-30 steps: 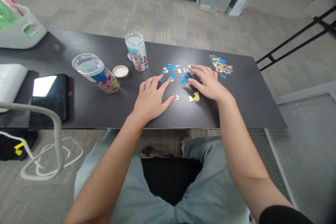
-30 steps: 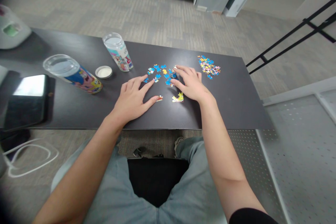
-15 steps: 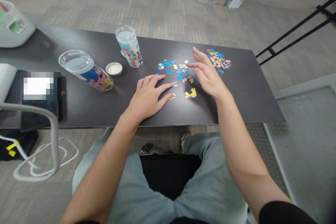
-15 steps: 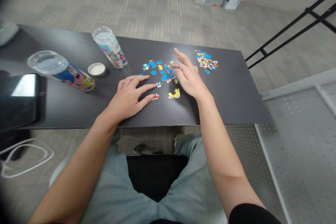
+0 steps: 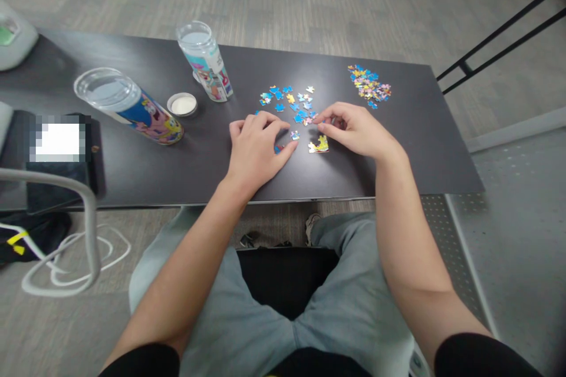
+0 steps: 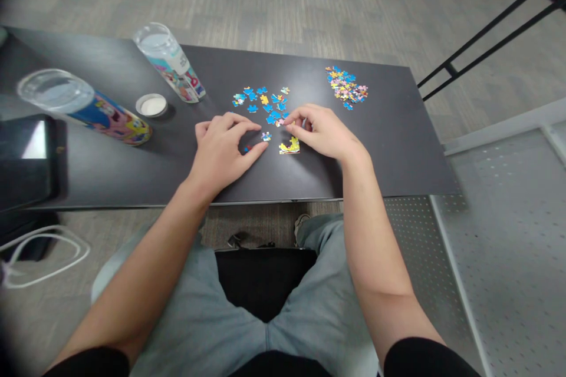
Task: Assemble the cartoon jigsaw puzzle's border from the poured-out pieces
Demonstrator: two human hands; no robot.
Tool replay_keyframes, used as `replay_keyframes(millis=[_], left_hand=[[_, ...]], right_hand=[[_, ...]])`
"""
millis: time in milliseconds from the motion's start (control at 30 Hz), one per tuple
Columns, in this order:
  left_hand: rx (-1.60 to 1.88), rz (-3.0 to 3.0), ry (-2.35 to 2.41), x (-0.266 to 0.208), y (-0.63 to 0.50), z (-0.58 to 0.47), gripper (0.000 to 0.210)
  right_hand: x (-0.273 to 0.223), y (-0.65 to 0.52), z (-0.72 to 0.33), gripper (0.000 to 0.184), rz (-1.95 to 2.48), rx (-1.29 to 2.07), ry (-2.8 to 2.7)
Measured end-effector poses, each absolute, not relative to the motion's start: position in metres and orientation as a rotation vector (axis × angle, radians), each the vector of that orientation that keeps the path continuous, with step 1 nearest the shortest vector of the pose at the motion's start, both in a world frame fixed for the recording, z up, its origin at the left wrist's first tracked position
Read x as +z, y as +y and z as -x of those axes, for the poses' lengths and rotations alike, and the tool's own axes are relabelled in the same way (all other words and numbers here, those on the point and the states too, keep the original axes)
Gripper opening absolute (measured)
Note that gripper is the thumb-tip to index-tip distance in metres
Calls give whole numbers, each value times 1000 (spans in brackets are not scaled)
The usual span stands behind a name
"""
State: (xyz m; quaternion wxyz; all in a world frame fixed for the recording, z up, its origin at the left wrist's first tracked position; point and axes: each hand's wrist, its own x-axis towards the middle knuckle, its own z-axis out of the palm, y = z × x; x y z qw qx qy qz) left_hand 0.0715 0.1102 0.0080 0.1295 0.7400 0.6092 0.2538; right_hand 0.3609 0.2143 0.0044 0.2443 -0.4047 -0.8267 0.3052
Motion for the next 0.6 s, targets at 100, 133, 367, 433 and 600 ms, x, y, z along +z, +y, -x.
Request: replay_keyframes(millis=[100, 133, 367, 433, 600], left_hand=[[718, -2125, 1804, 9, 114, -84, 17], [716, -2114, 1805, 9, 115, -86, 14], [693, -2105, 1661, 5, 119, -76, 6], [678, -2132, 1595, 5, 119, -74, 9], [658, -2179, 1454, 6, 118, -72, 11]], right_hand=[[0, 215, -364, 26, 1115, 815, -2247], [-2, 215, -364, 25, 1119, 794, -2241], [-6, 223, -367, 28, 1186, 748, -2231], [-7, 225, -368, 30, 1194, 750, -2238], [-11, 227, -371, 35, 1197, 769, -2262]])
